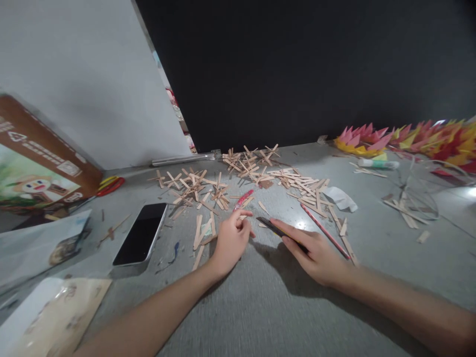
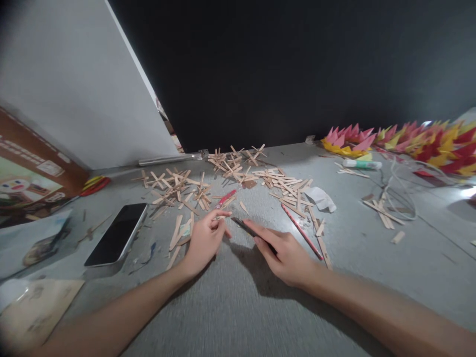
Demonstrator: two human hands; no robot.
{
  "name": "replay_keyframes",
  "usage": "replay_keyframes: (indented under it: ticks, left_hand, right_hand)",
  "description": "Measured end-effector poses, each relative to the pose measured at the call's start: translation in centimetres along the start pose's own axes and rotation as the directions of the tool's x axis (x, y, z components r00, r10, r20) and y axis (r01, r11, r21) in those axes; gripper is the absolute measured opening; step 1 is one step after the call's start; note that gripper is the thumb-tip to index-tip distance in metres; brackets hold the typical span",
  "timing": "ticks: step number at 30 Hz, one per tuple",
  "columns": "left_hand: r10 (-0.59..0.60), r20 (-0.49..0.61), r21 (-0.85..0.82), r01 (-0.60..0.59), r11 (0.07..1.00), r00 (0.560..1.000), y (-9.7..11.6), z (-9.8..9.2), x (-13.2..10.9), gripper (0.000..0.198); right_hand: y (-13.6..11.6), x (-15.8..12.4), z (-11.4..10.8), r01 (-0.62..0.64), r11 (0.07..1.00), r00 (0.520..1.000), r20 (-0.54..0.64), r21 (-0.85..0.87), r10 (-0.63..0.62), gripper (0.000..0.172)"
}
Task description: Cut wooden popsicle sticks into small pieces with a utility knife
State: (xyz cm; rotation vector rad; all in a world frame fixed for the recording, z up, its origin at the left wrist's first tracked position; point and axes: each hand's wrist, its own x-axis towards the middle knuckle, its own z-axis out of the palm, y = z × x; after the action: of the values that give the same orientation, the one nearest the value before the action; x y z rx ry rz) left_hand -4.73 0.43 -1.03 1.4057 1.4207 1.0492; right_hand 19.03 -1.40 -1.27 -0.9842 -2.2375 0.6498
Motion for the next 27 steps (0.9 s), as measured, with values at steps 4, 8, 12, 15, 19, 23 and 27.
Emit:
replay_keyframes:
  ticks: [4,8,12,15,19,23,27]
  left_hand:
    - [-0.038,-0.058,-0.084,0.033,0.996,0.998,-0.1,-0.1,0.0,0.02]
    - [0.02,-0.216,-0.151,-0.054,0.987,0.976,-0.5,0.0,0.0,0.017]
    - [0.189,-0.446,0.019,-0.202,0.979,0.875,-1.0,-0.1,0.4,0.014]
    - [0.19,-0.494,0.094,-0.165,0.982,0.849,-1.5,-0.4,0.9,0.021]
    - [0.176,-0.461,0.142,-0.123,0.982,0.87,-2.4,-0.5,1.5,0.02]
    - [0.265,-0.267,0.332,-0.17,0.928,0.926,-3.0,-0.2,1.3,0.043]
    - [0.299,-0.208,0.442,-0.183,0.878,0.932,-3.2,0.2,1.1,0.041]
  right_hand:
    - [0.5,-0.2,0.3,-0.031,0.999,0.998,-0.063,-0.011,0.03,0.053]
    - [0.9,-0.2,0.4,-0.065,0.998,0.987,-0.146,-0.002,0.064,0.051]
    - [0.9,-0.1,0.4,-0.08,0.997,0.984,-0.159,0.017,0.082,0.048]
    - [0.8,-0.1,0.3,-0.088,0.996,0.984,-0.155,0.034,0.092,0.047]
    - [0.7,0.0,0.3,-0.09,0.995,0.985,-0.142,0.036,0.094,0.047]
    - [0.7,0.0,0.4,-0.089,0.996,0.984,-0.15,0.029,0.092,0.048]
    - [0.9,0.0,0.4,-0.099,0.995,0.986,-0.135,0.025,0.102,0.048]
